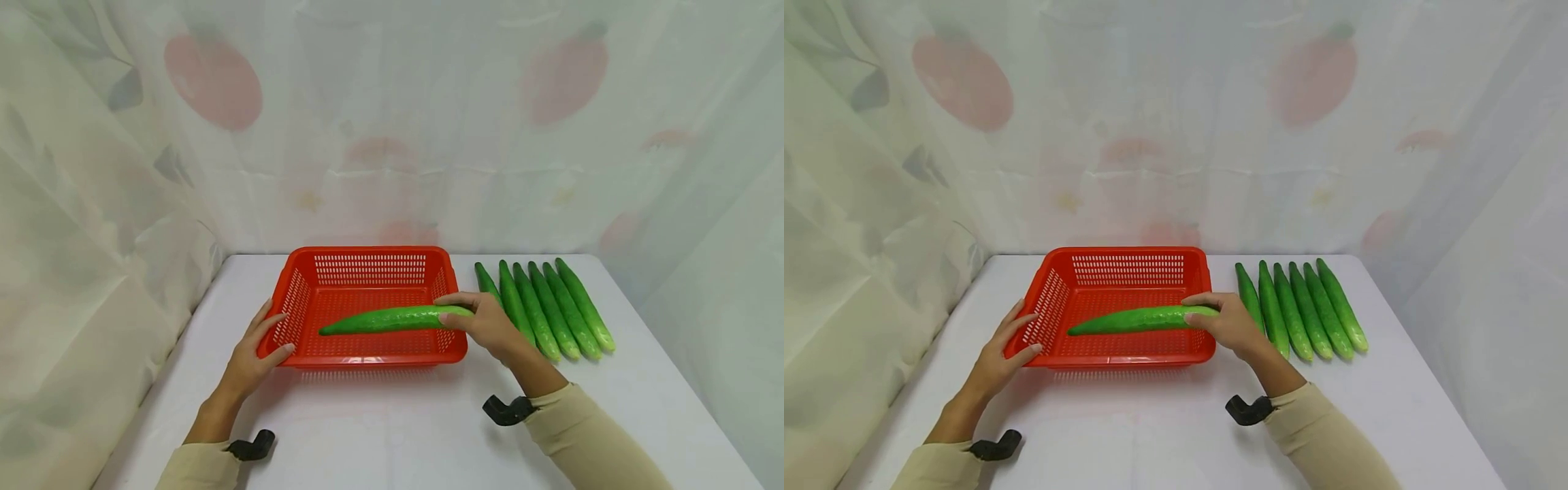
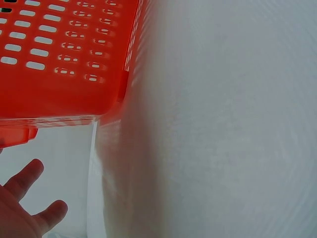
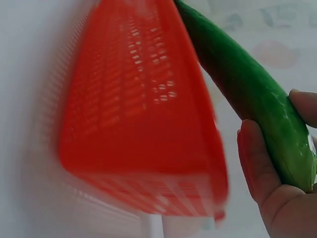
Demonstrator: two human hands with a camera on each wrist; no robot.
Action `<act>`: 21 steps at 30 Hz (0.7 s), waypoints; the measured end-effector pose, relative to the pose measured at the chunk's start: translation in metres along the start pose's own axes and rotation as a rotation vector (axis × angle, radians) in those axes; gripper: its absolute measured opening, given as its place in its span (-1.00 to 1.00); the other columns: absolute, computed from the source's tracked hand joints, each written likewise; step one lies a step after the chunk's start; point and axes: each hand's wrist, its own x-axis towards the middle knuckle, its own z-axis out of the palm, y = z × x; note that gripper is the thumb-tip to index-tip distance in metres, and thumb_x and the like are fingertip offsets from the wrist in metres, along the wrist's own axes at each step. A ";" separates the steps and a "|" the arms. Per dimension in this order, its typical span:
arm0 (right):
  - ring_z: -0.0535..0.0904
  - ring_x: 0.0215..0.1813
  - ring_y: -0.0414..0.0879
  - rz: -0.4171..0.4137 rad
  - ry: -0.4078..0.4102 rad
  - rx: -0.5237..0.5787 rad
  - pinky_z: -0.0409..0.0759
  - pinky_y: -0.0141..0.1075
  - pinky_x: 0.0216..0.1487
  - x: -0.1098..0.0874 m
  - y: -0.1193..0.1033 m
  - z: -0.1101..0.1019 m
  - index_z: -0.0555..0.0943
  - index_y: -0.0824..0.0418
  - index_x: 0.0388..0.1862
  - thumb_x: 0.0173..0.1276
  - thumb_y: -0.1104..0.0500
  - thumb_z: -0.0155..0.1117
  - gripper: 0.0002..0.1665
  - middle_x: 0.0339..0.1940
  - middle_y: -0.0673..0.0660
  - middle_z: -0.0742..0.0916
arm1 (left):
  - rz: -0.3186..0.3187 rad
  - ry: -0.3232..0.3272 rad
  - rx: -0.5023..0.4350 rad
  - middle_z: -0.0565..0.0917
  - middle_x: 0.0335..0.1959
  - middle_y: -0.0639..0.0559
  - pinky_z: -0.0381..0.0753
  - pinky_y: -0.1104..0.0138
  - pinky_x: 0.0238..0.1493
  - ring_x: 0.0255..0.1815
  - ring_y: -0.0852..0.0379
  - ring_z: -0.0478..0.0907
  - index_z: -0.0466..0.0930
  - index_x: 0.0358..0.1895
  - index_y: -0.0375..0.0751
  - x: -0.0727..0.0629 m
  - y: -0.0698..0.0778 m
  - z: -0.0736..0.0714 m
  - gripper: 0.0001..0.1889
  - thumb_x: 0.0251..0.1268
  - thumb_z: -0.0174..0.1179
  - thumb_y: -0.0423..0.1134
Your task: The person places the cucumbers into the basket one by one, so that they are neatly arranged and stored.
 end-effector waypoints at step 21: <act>0.57 -0.27 0.04 -0.025 -0.081 -0.115 0.57 0.00 -0.23 0.016 0.008 0.036 0.70 0.18 0.00 0.25 0.18 0.39 -0.67 -0.16 0.09 0.68 | 0.004 0.008 0.028 0.04 0.53 0.03 0.40 0.07 0.04 0.37 -0.13 0.17 0.40 0.33 -0.13 -0.002 0.001 0.001 -0.40 0.19 0.32 -0.18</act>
